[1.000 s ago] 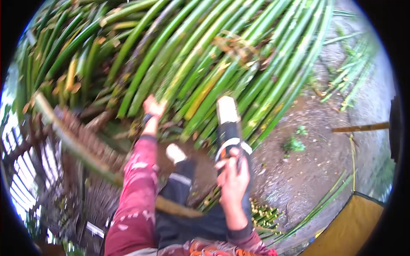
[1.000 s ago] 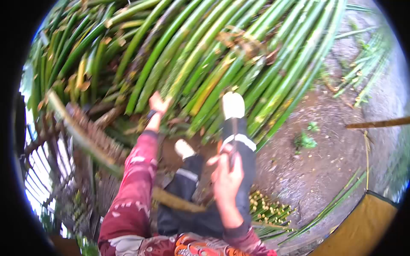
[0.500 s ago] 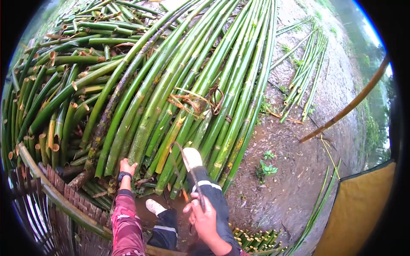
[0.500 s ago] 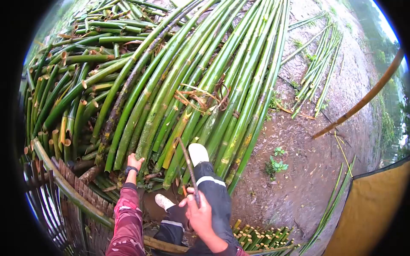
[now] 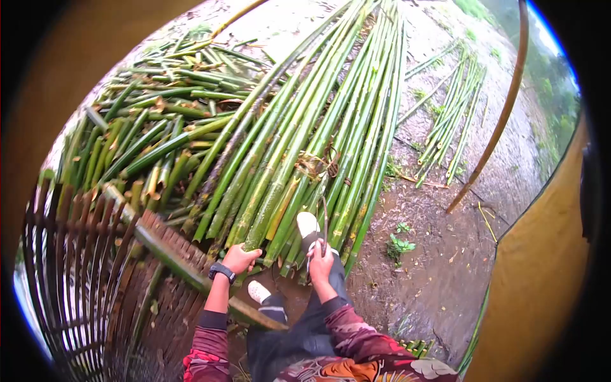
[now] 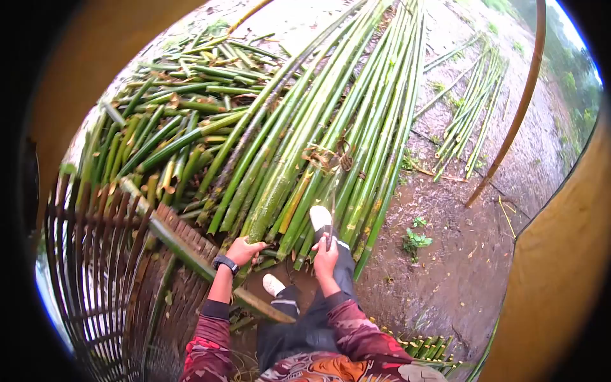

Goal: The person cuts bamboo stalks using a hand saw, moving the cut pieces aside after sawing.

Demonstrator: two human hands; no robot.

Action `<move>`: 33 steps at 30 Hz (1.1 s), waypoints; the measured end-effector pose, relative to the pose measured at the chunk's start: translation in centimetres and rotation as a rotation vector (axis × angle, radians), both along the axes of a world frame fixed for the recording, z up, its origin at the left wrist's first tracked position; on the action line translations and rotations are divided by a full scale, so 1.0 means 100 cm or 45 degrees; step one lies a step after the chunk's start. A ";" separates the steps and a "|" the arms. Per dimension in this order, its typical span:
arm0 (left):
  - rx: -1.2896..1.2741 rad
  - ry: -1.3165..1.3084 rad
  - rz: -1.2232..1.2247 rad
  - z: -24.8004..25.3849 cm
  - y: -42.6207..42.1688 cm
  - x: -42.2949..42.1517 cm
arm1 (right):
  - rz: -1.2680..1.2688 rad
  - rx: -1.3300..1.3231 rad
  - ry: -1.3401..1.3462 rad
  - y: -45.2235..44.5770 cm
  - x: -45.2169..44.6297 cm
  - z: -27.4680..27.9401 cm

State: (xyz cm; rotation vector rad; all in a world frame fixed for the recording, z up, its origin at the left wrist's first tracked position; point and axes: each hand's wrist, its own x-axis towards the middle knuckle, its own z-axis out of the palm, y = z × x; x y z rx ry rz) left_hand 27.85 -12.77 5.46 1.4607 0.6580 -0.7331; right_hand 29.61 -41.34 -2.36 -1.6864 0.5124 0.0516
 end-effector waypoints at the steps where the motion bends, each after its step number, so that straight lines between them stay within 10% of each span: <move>1: 0.068 0.030 0.041 0.017 0.004 -0.029 | 0.005 0.031 0.011 -0.002 -0.009 0.009; 3: 1.070 -0.288 -0.197 0.017 0.014 -0.107 | -0.038 0.108 0.029 -0.006 -0.022 0.032; 17: 1.758 0.841 0.195 0.194 0.233 -0.847 | 0.467 -0.270 -0.177 -0.045 -0.019 0.148; 22: 2.062 0.650 0.780 0.196 0.263 -0.788 | 0.481 -0.286 -0.109 -0.039 -0.041 0.162; 27: 1.587 0.054 0.264 0.147 0.153 -0.472 | 0.461 -0.238 -0.016 -0.045 -0.091 0.185; 33: 1.175 0.046 -0.102 -0.043 0.105 -0.348 | 0.553 -0.390 -0.133 -0.083 -0.134 0.233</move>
